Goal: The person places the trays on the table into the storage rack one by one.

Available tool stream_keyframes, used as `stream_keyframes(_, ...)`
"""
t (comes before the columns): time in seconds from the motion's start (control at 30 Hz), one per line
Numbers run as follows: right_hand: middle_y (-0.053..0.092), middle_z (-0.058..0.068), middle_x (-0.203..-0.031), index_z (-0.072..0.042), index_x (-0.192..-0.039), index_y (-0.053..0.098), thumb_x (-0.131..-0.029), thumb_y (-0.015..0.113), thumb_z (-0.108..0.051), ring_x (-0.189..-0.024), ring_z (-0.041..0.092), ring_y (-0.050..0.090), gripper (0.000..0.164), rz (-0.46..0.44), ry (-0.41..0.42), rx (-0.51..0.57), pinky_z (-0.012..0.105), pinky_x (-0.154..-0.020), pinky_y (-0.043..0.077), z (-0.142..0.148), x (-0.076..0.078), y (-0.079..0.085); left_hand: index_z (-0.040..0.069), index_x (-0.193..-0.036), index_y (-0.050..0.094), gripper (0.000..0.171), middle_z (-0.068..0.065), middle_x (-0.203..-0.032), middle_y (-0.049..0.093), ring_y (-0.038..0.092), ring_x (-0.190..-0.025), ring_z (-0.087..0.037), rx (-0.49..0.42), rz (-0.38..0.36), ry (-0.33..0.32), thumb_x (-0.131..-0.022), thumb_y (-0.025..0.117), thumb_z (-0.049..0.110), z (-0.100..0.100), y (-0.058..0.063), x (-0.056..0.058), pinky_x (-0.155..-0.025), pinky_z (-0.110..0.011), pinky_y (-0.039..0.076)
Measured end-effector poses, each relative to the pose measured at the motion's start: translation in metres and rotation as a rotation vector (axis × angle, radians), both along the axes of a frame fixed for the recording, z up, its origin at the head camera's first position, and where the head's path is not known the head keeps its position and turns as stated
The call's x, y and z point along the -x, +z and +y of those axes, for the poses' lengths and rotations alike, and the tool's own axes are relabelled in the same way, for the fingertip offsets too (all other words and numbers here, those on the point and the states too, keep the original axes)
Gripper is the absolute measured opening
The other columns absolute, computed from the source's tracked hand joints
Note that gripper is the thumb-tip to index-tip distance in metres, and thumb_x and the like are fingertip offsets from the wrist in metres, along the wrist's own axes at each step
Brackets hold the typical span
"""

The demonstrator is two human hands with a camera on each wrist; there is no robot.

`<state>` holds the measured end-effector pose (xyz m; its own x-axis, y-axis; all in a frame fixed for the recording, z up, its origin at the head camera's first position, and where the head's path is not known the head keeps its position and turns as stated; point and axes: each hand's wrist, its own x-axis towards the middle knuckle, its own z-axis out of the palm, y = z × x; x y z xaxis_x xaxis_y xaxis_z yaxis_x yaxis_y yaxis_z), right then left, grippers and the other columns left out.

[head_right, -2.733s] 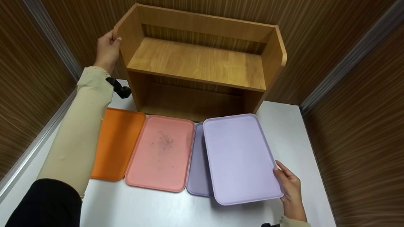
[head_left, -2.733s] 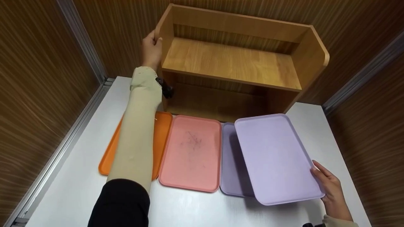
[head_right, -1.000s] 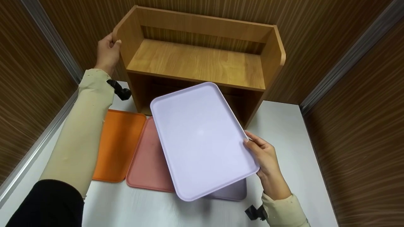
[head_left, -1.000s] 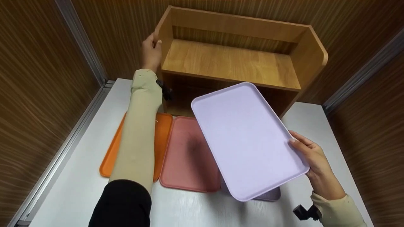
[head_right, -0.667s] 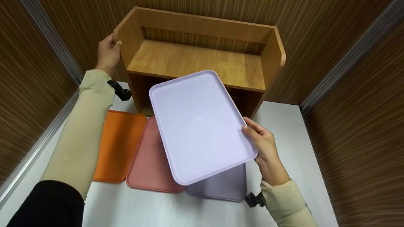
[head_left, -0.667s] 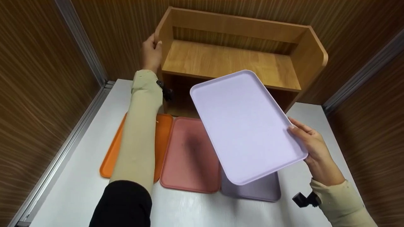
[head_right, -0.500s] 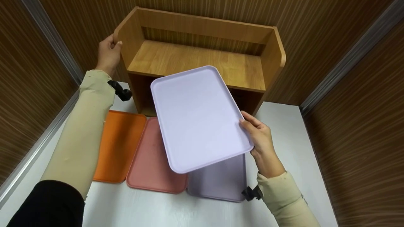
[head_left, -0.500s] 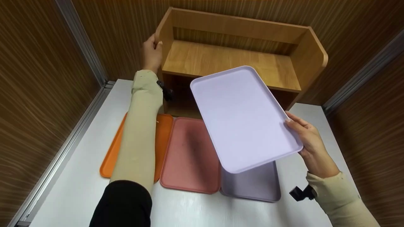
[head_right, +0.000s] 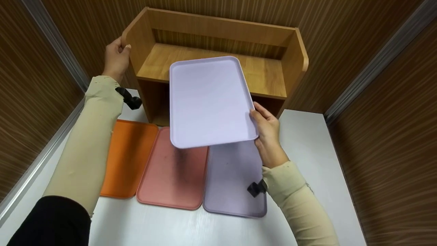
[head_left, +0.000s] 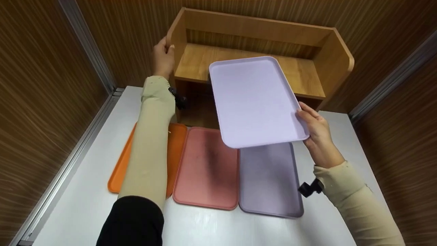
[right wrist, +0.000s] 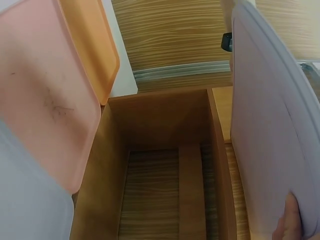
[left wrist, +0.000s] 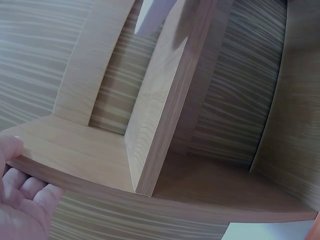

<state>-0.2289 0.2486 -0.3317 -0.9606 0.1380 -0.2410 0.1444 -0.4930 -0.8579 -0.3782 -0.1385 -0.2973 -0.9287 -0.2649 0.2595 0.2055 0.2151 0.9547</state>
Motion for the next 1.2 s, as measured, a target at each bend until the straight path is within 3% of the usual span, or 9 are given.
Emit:
stream_keyframes(0.2,0.065,0.003,-0.09,-0.012,-0.09,0.071,-0.086,0.064,0.001,-0.078,0.015,0.059,0.016,-0.033,-0.113,-0.012,0.024,-0.063,0.052,-0.024,0.023,-0.003,-0.002,-0.119,0.056,0.025,-0.014,-0.115,0.058,0.049,-0.097,-0.013,0.004,0.011,0.007,-0.099,0.042,0.003,-0.002,0.0,0.0,-0.084,-0.023,0.041)
stream_keyframes(0.37,0.061,0.004,-0.096,-0.004,-0.127,0.058,-0.088,0.058,0.002,-0.082,0.016,0.057,0.039,-0.044,-0.168,0.01,0.024,-0.062,0.051,-0.038,0.036,-0.007,0.0,-0.125,0.055,0.029,-0.013,-0.123,0.058,0.051,-0.106,-0.014,0.022,-0.01,0.004,-0.099,0.043,0.005,-0.001,0.001,-0.002,-0.089,-0.023,0.042)
stream_keyframes(0.43,0.061,0.004,-0.096,-0.002,-0.133,0.052,-0.089,0.057,0.002,-0.081,0.016,0.057,0.045,-0.036,-0.18,0.013,0.024,-0.061,0.051,-0.042,0.039,-0.01,0.001,-0.125,0.055,0.029,-0.012,-0.123,0.058,0.05,-0.104,-0.013,0.031,-0.013,0.009,-0.099,0.043,0.006,-0.001,0.001,-0.003,-0.088,-0.023,0.041)
stream_keyframes(0.6,0.062,0.005,-0.093,0.0,-0.13,0.053,-0.088,0.056,0.004,-0.079,0.015,0.056,0.042,-0.026,-0.215,0.026,0.023,-0.059,0.049,-0.053,0.048,-0.015,-0.001,-0.121,0.057,0.026,-0.012,-0.11,0.057,0.046,-0.091,-0.013,0.041,0.001,0.025,-0.099,0.044,0.006,-0.001,0.001,-0.003,-0.079,-0.023,0.039)
stream_keyframes(0.8,0.057,0.01,-0.118,-0.001,-0.13,0.055,-0.088,0.057,0.004,-0.091,0.015,0.053,0.042,-0.054,-0.259,0.008,0.022,-0.068,0.048,-0.067,0.06,-0.017,-0.003,-0.114,0.057,0.021,-0.008,-0.099,0.053,0.044,-0.086,-0.012,0.033,0.014,0.039,-0.098,0.044,0.004,-0.003,0.001,-0.002,-0.075,-0.022,0.037)
stream_keyframes(1.0,0.054,0.014,-0.12,0.004,-0.128,0.055,-0.088,0.056,0.006,-0.094,0.016,0.053,0.04,-0.02,-0.301,-0.011,0.022,-0.081,0.047,-0.083,0.073,-0.016,-0.001,-0.122,0.056,0.027,-0.013,-0.114,0.058,0.05,-0.097,-0.013,0.004,0.001,0.023,-0.099,0.043,0.003,-0.004,0.002,-0.002,-0.082,-0.021,0.04)
stream_keyframes(1.2,0.051,0.017,-0.131,0.005,-0.128,0.054,-0.088,0.057,0.005,-0.11,0.02,0.051,0.04,-0.003,-0.305,-0.023,0.024,-0.095,0.044,-0.1,0.083,-0.015,0.001,-0.131,0.052,0.034,-0.012,-0.131,0.055,0.051,-0.117,-0.016,-0.025,-0.009,-0.005,-0.099,0.042,0.003,-0.004,0.003,-0.003,-0.095,-0.021,0.041)
